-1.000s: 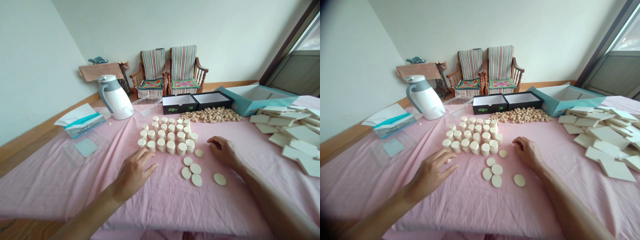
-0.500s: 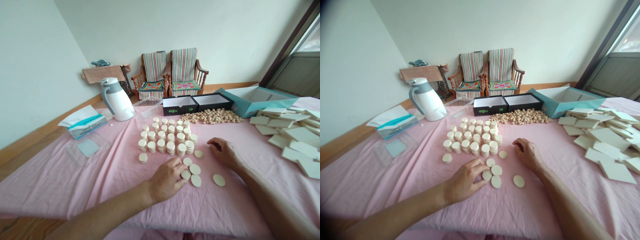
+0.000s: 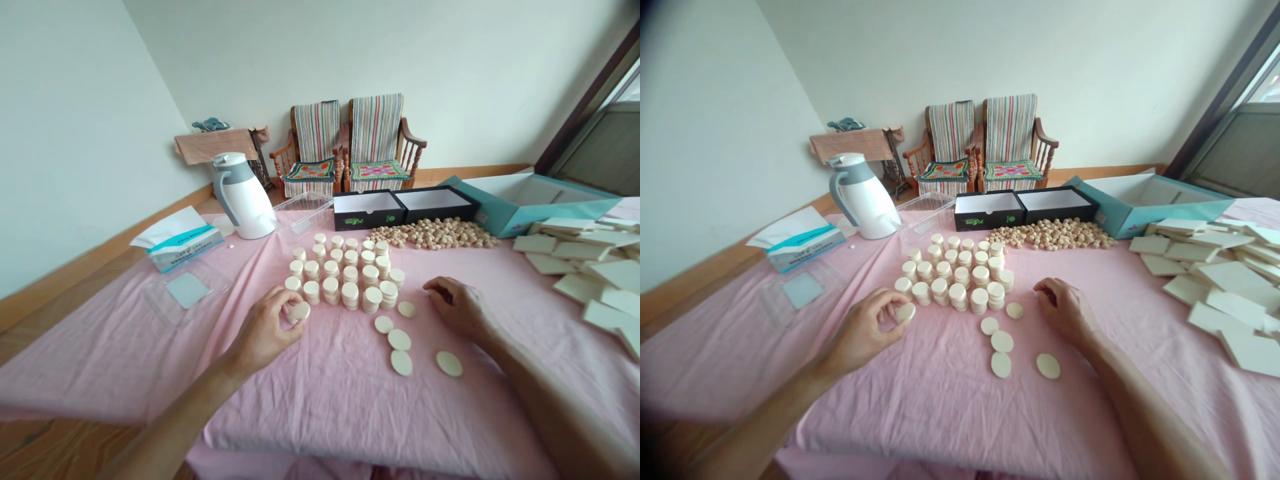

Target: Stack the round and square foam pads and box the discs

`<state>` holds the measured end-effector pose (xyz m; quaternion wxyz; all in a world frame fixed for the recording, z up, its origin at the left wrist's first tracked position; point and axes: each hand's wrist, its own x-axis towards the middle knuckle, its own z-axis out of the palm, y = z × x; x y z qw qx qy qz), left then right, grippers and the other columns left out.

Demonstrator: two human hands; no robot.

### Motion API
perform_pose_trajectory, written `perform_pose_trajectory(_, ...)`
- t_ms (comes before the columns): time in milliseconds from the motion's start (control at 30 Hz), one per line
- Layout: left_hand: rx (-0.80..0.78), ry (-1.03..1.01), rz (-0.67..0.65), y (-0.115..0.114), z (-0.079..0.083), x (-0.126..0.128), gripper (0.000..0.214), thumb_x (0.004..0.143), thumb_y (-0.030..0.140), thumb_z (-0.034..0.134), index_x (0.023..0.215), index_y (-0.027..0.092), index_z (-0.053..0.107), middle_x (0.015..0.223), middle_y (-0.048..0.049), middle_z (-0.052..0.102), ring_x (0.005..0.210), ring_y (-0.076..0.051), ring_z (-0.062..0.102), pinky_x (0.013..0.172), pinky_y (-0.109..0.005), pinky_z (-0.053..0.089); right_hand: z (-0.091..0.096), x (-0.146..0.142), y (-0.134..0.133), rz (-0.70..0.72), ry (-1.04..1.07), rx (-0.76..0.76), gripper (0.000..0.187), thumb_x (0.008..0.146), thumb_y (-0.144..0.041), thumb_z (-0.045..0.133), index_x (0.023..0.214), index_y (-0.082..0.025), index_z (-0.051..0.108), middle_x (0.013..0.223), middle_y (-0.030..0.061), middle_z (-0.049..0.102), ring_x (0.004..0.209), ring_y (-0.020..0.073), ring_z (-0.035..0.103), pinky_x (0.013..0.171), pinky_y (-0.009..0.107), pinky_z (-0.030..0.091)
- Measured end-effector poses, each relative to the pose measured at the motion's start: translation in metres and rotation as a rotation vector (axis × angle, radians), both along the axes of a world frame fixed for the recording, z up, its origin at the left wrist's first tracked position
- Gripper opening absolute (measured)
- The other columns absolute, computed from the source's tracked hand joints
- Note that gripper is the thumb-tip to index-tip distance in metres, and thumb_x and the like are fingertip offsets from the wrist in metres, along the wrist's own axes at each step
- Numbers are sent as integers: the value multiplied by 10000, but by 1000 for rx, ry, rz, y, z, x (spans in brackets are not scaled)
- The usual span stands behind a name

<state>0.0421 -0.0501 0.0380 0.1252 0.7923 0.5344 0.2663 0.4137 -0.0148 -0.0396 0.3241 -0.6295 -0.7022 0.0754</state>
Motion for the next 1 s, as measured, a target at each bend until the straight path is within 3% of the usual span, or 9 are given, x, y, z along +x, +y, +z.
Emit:
perform_pose_trajectory(133,35,42,33,9,-8,-21,171,733,173,605,901,196,578,892,-14,604,802,-157,588,707,-267,465,-1,1,0,5,-12,-1,206,780,-274,463,844,-195,642,775,33,670,632,157,566,609,279,418)
perform_pose_trajectory(300,72,51,36,3,-5,-16,247,735,181,622,979,211,601,955,-27,624,862,-183,601,757,-299,489,1,-1,-1,1,-8,10,198,774,-271,463,818,-196,641,751,32,667,625,157,563,597,275,413)
perform_pose_trajectory(400,88,2,-44,-6,2,2,222,802,179,588,1020,215,610,987,-37,628,877,-171,605,791,-298,496,3,-2,-1,0,-5,7,192,768,-268,466,808,-196,639,732,28,659,617,154,563,589,270,407)
perform_pose_trajectory(567,-11,15,-399,-13,2,50,187,894,154,485,986,188,645,912,-41,649,825,-148,622,771,-280,521,4,-2,0,8,1,5,192,771,-264,462,803,-196,639,711,23,642,596,148,545,577,265,399)
perform_pose_trajectory(733,-10,174,-578,-6,-13,92,386,893,49,398,1229,184,533,1235,-78,600,1100,-190,596,905,-319,522,1,-1,0,20,14,-5,195,785,-260,453,827,-196,633,738,24,646,593,143,546,591,268,406)
perform_pose_trajectory(867,29,310,-614,-2,-19,107,421,875,13,358,1252,146,491,1339,-126,531,1147,-231,577,895,-358,531,0,-1,0,20,10,5,190,777,-246,454,829,-193,629,720,21,631,611,148,549,597,269,405)
perform_pose_trajectory(1000,-24,351,-560,-2,-18,106,345,874,29,375,1134,173,549,1124,-94,623,1007,-212,626,825,-335,542,1,-1,0,23,16,5,202,775,-257,446,829,-196,631,710,18,628,602,148,543,593,273,402)
